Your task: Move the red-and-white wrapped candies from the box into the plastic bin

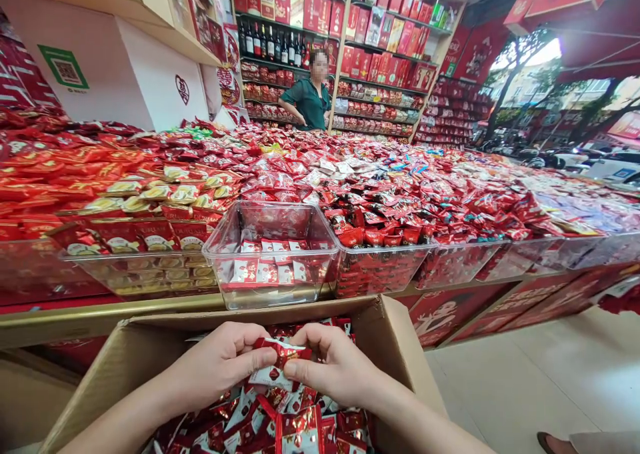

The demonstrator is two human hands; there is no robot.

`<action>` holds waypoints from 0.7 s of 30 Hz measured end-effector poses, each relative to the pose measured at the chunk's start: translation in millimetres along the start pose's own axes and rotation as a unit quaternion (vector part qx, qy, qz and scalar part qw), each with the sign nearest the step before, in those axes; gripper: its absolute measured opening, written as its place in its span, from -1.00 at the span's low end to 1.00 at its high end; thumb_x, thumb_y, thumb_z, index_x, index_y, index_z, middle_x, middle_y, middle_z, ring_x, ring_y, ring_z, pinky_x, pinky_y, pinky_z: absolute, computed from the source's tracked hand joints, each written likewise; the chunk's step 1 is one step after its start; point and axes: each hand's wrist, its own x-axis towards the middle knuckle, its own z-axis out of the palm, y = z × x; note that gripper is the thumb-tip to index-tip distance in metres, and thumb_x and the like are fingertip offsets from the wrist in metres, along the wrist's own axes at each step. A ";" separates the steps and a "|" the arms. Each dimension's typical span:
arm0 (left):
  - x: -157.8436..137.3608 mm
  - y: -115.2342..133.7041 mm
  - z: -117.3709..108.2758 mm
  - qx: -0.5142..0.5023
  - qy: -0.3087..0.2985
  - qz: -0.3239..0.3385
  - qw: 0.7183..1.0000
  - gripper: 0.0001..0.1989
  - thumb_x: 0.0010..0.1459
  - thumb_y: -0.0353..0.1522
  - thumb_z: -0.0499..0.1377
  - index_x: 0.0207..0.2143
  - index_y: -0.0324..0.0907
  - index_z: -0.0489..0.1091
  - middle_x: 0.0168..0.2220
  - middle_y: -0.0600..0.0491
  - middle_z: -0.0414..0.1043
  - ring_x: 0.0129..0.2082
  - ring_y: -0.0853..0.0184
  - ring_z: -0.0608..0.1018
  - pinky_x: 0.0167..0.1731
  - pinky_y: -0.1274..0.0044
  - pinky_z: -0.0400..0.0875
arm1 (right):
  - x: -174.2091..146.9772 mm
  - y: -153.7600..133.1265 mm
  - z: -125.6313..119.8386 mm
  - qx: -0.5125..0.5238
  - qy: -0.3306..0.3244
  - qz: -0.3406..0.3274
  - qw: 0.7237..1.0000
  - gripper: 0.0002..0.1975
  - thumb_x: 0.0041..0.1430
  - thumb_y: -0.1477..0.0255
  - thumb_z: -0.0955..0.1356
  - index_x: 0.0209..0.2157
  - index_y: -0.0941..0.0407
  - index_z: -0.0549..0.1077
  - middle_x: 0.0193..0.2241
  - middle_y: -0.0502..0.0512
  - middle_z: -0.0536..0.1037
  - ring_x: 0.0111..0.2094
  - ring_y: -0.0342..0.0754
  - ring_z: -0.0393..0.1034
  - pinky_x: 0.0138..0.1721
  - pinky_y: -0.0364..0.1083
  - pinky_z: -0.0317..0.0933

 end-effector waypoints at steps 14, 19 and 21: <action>-2.4 -14.1 13.2 0.127 0.020 0.017 0.991 -0.76 0.08 -0.24 -0.02 -0.41 -0.13 0.39 -0.47 0.09 0.47 -0.45 0.32 0.45 -0.44 0.52 0.24 | 129.9 -127.0 -55.5 -0.085 0.011 0.150 0.985 -0.83 -0.08 0.55 0.38 -0.57 0.15 0.28 -0.62 -0.05 0.42 -0.61 -0.24 0.27 -0.62 -0.24 0.12; -8.4 -25.6 19.2 0.223 -0.020 0.031 0.974 -0.76 0.05 -0.24 0.01 -0.33 -0.05 0.44 -0.36 0.01 0.51 -0.34 0.21 0.48 -0.36 0.45 0.28 | 182.9 -104.0 -48.7 -0.165 -0.027 0.218 0.962 -0.80 -0.23 0.63 0.42 -0.69 0.19 0.32 -0.75 0.00 0.40 -0.67 -0.17 0.27 -0.68 -0.20 0.13; -6.7 -34.4 20.2 0.242 -0.036 0.036 0.969 -0.78 0.02 -0.26 0.03 -0.33 -0.05 0.44 -0.34 0.00 0.51 -0.34 0.20 0.49 -0.36 0.45 0.29 | 189.6 -89.6 -45.8 -0.192 -0.026 0.184 0.964 -0.80 -0.32 0.65 0.45 -0.70 0.20 0.34 -0.76 -0.01 0.41 -0.68 -0.15 0.29 -0.68 -0.19 0.16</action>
